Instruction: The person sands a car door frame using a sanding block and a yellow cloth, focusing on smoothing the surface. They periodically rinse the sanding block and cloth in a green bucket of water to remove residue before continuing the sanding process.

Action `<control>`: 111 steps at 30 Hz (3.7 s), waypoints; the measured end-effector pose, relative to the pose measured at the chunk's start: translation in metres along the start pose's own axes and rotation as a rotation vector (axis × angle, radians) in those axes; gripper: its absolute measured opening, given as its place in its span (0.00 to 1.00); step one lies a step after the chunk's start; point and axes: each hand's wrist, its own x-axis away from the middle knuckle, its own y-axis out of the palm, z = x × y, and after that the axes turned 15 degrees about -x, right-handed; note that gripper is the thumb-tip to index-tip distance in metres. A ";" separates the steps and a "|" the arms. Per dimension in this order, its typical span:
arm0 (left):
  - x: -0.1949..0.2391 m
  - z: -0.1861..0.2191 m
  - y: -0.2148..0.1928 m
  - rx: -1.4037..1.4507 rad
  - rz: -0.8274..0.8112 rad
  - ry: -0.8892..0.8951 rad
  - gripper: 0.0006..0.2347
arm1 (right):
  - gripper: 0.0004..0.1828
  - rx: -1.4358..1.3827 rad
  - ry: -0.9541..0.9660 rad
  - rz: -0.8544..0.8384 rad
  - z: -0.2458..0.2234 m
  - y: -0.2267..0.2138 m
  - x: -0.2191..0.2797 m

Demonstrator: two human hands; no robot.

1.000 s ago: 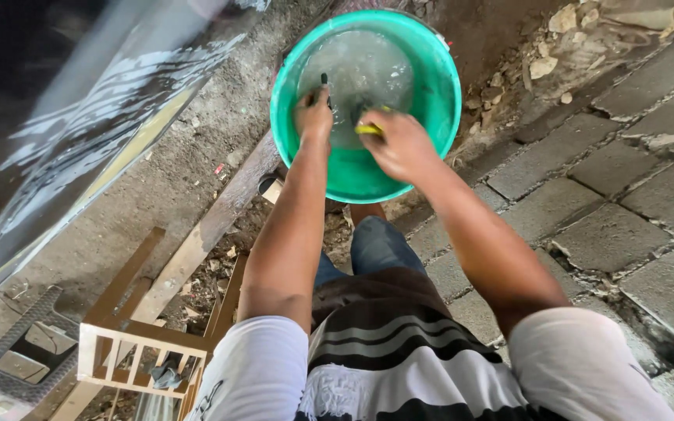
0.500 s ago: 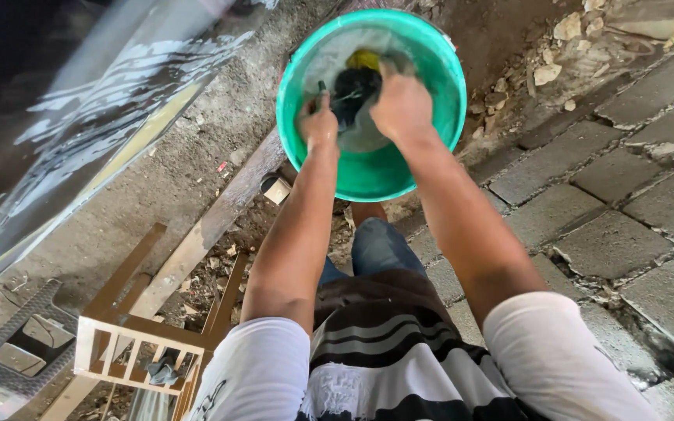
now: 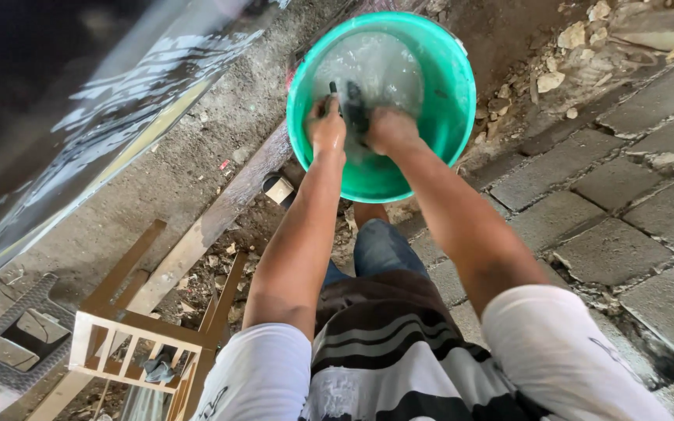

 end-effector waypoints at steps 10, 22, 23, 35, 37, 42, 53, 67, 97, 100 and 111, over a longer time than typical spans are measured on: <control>-0.003 -0.004 -0.001 -0.075 -0.020 0.087 0.13 | 0.24 -1.257 -0.339 -0.154 0.019 -0.085 0.106; 0.007 0.007 -0.005 -0.042 -0.018 0.193 0.12 | 0.16 0.016 0.016 0.052 0.026 0.017 -0.050; 0.006 0.006 -0.005 -0.015 -0.045 0.185 0.12 | 0.24 0.042 0.077 -0.073 0.010 0.000 -0.035; 0.033 0.030 0.005 -0.042 -0.034 0.190 0.13 | 0.14 -1.726 -0.496 0.234 0.001 -0.074 0.172; 0.048 0.038 0.013 -0.041 -0.041 0.117 0.13 | 0.15 -1.821 -0.457 0.307 -0.009 -0.065 0.140; 0.065 0.024 0.032 0.027 -0.032 0.103 0.14 | 0.15 -1.817 -0.237 0.562 -0.019 -0.010 0.019; 0.055 0.024 0.005 -0.049 0.070 0.026 0.15 | 0.25 -0.342 -0.204 0.450 0.055 0.030 -0.084; 0.042 0.036 0.001 -0.115 0.054 0.120 0.12 | 0.11 -1.119 -0.418 0.304 -0.017 -0.085 0.151; 0.199 0.192 -0.159 -0.176 -0.055 0.739 0.14 | 0.18 -2.013 -0.403 -0.097 -0.133 -0.127 0.204; 0.230 0.243 -0.240 -0.031 0.003 0.874 0.12 | 0.12 -1.855 -0.740 0.061 -0.221 -0.168 0.275; 0.324 0.305 -0.457 0.320 0.347 1.089 0.13 | 0.26 -0.779 -2.103 0.866 -0.600 -0.173 0.477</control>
